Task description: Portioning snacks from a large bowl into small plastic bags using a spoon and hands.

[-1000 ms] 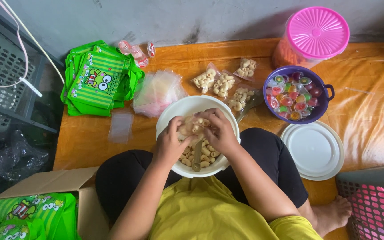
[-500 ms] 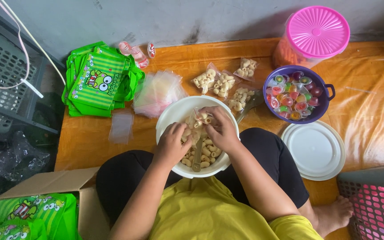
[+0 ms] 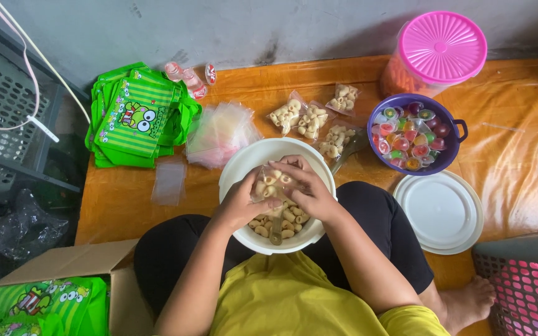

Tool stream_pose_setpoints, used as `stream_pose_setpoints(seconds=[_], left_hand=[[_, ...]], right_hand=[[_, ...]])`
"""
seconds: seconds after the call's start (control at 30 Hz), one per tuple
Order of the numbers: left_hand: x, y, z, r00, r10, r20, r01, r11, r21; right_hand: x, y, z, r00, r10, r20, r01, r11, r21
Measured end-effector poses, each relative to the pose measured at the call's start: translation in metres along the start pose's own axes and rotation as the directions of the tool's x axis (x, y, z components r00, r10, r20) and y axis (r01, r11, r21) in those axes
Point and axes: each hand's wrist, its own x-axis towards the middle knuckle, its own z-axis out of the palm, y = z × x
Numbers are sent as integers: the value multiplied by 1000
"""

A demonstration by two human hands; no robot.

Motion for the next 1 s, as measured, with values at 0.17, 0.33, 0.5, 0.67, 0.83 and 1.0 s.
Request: stream_pose_setpoints(seconds=[0.17,0.33,0.5,0.67,0.83,1.0], left_hand=[[5,0,-4,997,-76,-23,72,985,-154],[8,-21,-6,996,-78,46,87,969,-233],[13,-26,-9,995,-80,52,92,951,-297],[15,-24,-12,998,-59,21,63,930,-361],[16,-10,-18,996,-56,70,78,927,-367],[18,-1,-19,990,-68,120,113,900,-421]], right_hand=[[-2,7,-5,994,15,-105,-23,997,-74],[0,-2,2,984,-132,-117,78,920,-384],[3,-13,8,944,-329,-25,214,669,-712],[-1,1,10,946,-314,-78,165,676,-718],[-2,-4,8,966,-223,-131,87,758,-646],[8,-34,10,987,-148,-58,95,841,-532]])
